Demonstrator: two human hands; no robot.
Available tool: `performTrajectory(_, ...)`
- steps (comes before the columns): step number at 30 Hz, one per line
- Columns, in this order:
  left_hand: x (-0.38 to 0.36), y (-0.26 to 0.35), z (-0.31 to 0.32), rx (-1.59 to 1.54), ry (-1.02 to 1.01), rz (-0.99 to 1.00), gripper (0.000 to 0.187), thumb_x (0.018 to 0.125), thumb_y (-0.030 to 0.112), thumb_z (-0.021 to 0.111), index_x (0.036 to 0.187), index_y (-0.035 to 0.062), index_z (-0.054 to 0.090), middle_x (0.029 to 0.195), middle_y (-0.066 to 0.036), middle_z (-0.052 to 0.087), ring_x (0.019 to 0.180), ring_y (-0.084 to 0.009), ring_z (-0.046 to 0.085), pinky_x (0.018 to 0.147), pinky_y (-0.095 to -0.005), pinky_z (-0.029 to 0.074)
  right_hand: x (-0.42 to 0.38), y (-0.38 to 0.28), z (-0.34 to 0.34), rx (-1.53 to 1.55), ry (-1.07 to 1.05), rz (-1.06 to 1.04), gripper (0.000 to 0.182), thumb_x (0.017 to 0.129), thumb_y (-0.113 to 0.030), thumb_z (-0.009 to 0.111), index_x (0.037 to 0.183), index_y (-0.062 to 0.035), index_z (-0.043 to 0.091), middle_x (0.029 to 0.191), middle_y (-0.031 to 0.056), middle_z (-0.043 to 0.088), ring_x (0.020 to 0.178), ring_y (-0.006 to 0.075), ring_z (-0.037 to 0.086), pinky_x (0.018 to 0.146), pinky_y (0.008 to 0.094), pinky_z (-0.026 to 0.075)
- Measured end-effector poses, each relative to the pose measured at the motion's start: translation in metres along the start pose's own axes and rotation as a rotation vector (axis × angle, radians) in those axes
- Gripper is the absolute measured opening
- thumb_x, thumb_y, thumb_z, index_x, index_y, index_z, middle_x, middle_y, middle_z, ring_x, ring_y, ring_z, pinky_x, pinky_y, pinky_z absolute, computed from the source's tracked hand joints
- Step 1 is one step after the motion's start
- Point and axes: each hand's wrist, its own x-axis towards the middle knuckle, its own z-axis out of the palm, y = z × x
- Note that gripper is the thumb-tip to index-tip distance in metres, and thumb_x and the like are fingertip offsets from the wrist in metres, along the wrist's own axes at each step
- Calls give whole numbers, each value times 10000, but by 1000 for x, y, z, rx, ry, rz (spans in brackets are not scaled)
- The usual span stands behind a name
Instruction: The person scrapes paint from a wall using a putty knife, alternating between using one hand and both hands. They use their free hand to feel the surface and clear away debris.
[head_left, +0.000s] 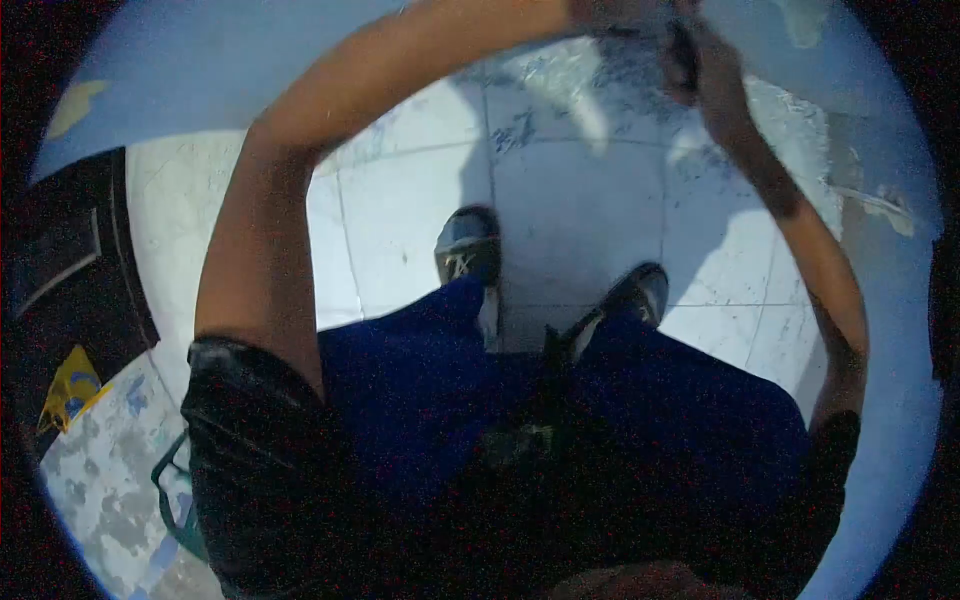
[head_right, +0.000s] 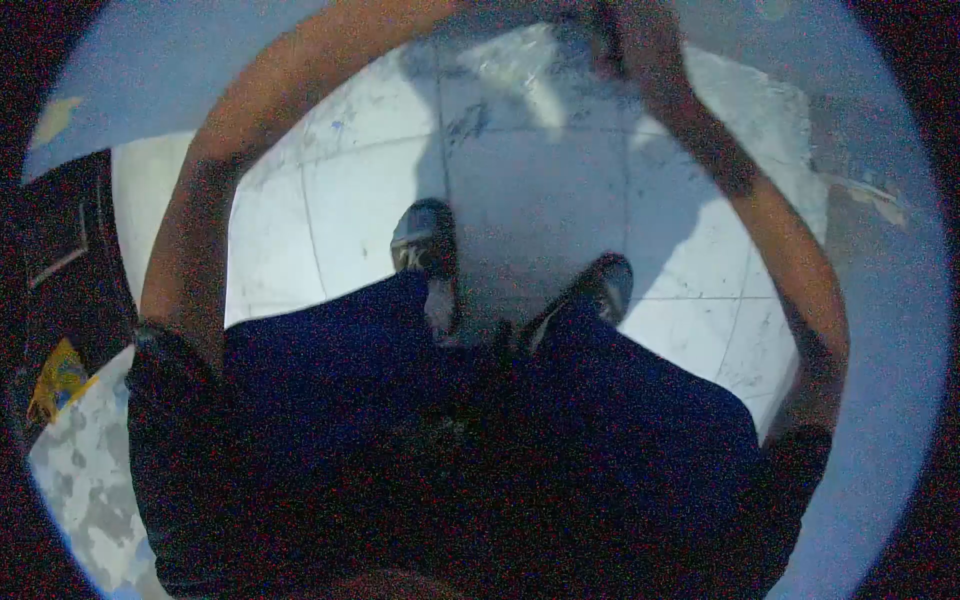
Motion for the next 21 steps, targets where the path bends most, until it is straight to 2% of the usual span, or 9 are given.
performTrajectory(1,-5,5,-18,-129,-247,-111,549,840,614,379,849,83,517,576,-46,496,464,-200,448,463,-347,368,5,21,-2,-196,-10,-61,402,939,-356,391,1154,-26,471,1109,180,515,1047,224,476,945,352,334)
performTrajectory(3,3,4,-27,-54,-298,-130,597,823,623,423,874,54,596,623,-46,570,518,-174,537,490,-310,428,21,28,5,-383,120,-359,309,951,-282,399,1012,-13,537,897,162,594,863,255,588,795,430,445)
performTrajectory(4,-6,-6,-16,85,-44,-23,685,797,687,418,835,40,638,565,3,554,456,-101,511,412,-232,402,6,9,8,-160,49,-346,298,950,-283,412,1009,-12,521,836,146,593,786,237,595,717,397,469)
performTrajectory(5,-2,-3,-8,64,67,-49,680,799,692,411,858,52,635,544,17,511,431,-111,443,401,-239,320,-9,-10,12,63,-17,-324,291,949,-285,425,1005,-11,504,775,130,593,709,219,602,640,363,493)
performTrajectory(6,-2,5,1,99,42,-23,706,786,708,407,863,42,626,551,9,504,444,-112,444,400,-245,322,-23,-30,10,348,-211,-177,283,948,-287,435,1019,-18,491,717,119,594,591,197,604,564,332,501)
performTrajectory(9,-18,13,6,180,26,61,752,784,718,394,919,9,607,580,-10,501,495,-110,457,422,-244,345,-20,-32,20,402,-153,-378,297,948,-310,437,1008,-21,470,602,74,560,428,153,542,446,282,469)
performTrajectory(12,-20,22,15,138,5,96,674,858,625,377,975,2,604,600,-10,551,512,-132,492,496,-261,396,-29,-50,17,330,-134,-404,303,948,-322,435,997,-25,472,596,71,555,450,159,553,450,288,465)
performTrajectory(18,-22,36,33,123,-122,210,663,882,606,332,988,-4,570,604,-50,553,512,-141,505,467,-255,392,-26,-53,6,461,-49,-378,312,942,-346,443,1005,-42,479,601,57,554,447,141,545,413,271,433)
performTrajectory(21,-21,38,47,54,-43,257,647,887,605,313,967,9,553,587,-50,546,483,-147,502,441,-264,383,-37,-70,5,445,65,-351,344,937,-375,442,988,-37,478,572,38,524,421,118,507,366,258,386)
